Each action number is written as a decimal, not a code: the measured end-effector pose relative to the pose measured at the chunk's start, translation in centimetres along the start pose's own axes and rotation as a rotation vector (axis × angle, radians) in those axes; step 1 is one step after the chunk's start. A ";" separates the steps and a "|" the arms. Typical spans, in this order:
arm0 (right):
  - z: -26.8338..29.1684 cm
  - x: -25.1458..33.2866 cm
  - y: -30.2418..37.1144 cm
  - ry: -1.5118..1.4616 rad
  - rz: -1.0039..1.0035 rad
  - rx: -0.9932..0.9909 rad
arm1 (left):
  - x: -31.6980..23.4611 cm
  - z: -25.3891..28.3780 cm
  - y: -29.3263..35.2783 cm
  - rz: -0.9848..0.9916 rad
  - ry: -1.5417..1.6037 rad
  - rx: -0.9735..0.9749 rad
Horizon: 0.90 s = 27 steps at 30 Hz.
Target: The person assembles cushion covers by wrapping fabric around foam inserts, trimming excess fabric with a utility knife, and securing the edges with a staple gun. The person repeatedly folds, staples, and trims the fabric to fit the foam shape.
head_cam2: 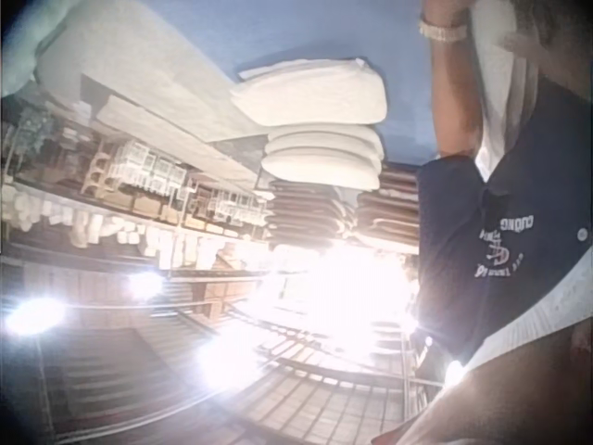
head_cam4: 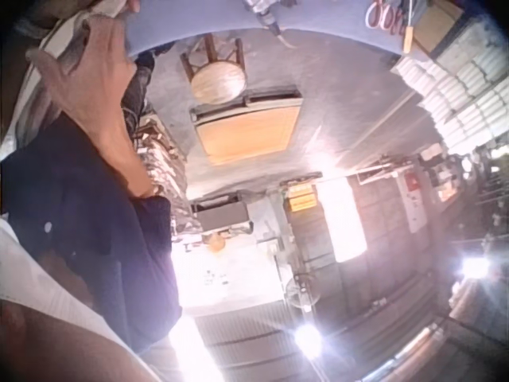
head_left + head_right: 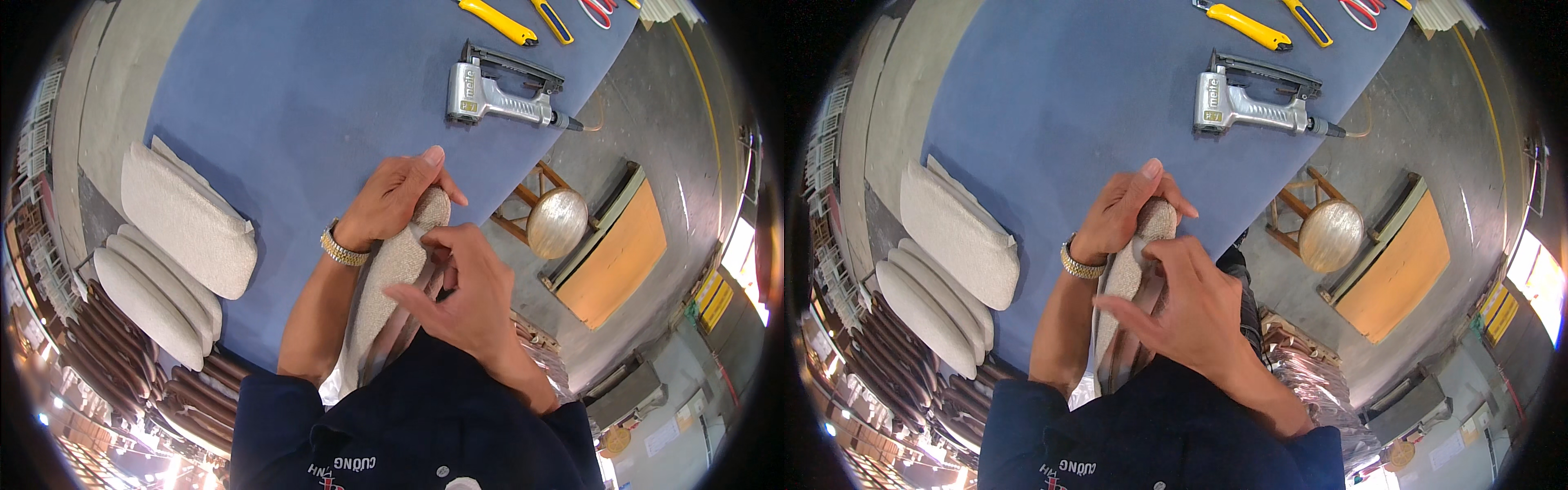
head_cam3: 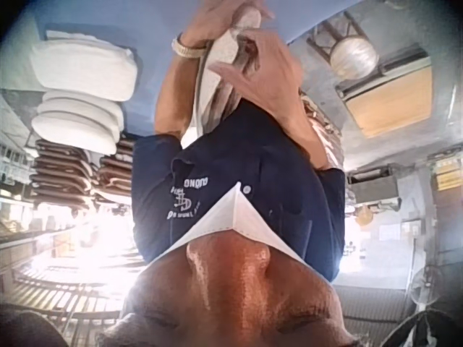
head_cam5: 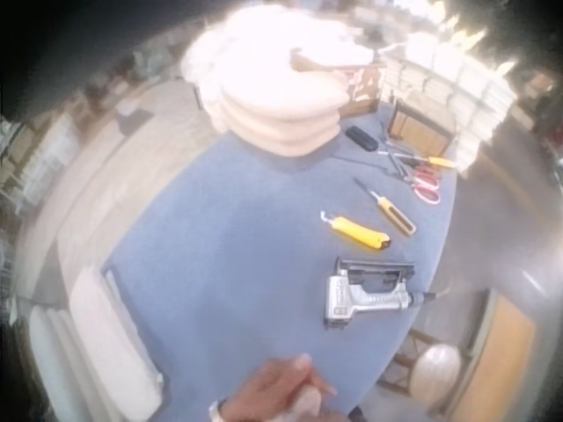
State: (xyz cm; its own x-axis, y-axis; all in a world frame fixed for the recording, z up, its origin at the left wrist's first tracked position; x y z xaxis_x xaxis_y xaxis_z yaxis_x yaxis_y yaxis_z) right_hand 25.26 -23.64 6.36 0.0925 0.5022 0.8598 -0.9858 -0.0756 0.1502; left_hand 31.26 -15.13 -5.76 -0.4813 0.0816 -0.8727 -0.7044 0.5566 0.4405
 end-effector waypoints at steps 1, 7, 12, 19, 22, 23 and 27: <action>-0.1 0.3 0.0 0.037 0.033 -0.033 | -0.1 0.0 0.1 0.004 -0.021 0.002; -0.5 1.6 0.2 0.166 0.202 -0.139 | -0.4 0.1 0.0 -0.002 0.036 0.023; -0.3 1.3 0.9 0.149 0.228 -0.200 | -0.8 -0.4 0.2 -0.077 0.046 0.001; 0.2 -0.1 1.4 0.052 0.128 -0.252 | -0.5 -0.5 0.0 -0.060 -0.104 -0.023; 0.2 -1.3 1.8 -0.026 0.069 -0.276 | -1.0 -0.7 -0.1 -0.080 -0.110 -0.036; 0.0 -1.9 1.9 -0.075 0.025 -0.280 | -1.1 -0.7 -0.1 -0.085 -0.113 -0.037; -0.3 -3.7 2.6 -0.202 -0.102 -0.294 | -0.9 -0.8 -0.4 -0.062 -0.136 -0.059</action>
State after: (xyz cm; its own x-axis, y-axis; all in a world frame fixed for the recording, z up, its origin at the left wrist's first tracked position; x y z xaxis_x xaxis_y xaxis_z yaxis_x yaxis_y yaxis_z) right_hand 22.26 -25.46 3.44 0.1890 0.3122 0.9310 -0.9656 0.2317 0.1183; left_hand 31.54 -16.05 -4.94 -0.3633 0.1620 -0.9175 -0.7620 0.5149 0.3926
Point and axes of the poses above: each hand's wrist, its own y-axis away from the middle knuckle, its own z-axis out of the back of the hand, x = y × z, the point moved 9 cm from there along -y, towards the middle knuckle, and after that the axes turned 4 degrees about z, right-handed, at the moved point
